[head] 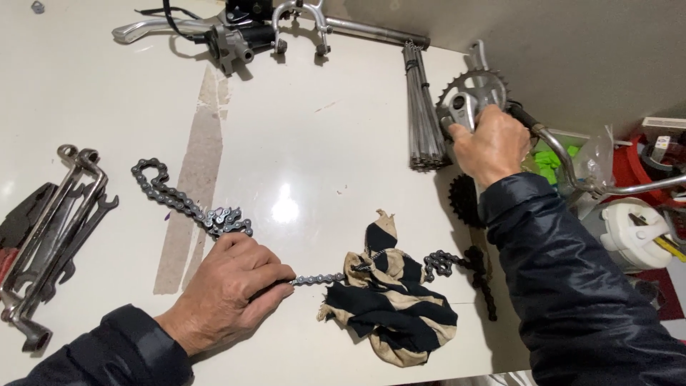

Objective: Cleaning a bicycle chain by wiping it thoroughly with a cloth link by link on a workbench.

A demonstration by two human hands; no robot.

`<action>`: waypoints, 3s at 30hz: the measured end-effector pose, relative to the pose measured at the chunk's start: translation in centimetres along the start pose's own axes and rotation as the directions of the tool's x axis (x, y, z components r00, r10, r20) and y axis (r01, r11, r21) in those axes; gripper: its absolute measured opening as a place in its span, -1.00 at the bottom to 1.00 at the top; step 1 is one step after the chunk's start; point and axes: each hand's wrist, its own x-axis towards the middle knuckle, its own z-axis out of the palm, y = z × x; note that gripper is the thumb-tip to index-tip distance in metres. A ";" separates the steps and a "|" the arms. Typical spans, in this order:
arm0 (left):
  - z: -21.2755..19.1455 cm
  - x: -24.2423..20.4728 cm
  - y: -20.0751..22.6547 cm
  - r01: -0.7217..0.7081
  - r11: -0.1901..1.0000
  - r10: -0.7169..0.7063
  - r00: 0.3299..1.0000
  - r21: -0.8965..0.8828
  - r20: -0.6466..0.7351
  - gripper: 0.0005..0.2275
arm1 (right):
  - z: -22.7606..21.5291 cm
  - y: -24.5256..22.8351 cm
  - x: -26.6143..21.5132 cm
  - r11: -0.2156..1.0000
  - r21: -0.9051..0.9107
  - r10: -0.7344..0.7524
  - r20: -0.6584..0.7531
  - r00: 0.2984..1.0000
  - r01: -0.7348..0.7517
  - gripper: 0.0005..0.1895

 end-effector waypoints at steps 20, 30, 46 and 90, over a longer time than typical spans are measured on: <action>1.0 -1.1 -1.0 0.048 0.997 -0.051 0.997 0.057 0.056 -0.85 | -1.8 0.0 -7.0 0.960 0.195 -0.215 0.056 0.975 0.200 -0.56; 1.2 -1.1 -1.0 0.043 0.996 -0.046 0.998 0.074 0.044 -0.85 | 2.0 0.8 -7.4 0.817 0.543 -0.175 -0.089 0.981 0.195 -0.46; 0.8 -0.6 -0.6 0.005 0.999 -0.005 1.000 0.054 -0.003 -0.88 | -2.1 -1.3 -7.7 0.854 0.511 -0.143 0.042 0.989 0.102 -0.57; 2.7 -1.8 -2.6 0.048 0.998 -0.047 0.999 0.052 -0.010 -0.88 | 1.6 -8.2 -27.7 0.541 0.284 -0.689 -0.389 0.611 0.791 -0.50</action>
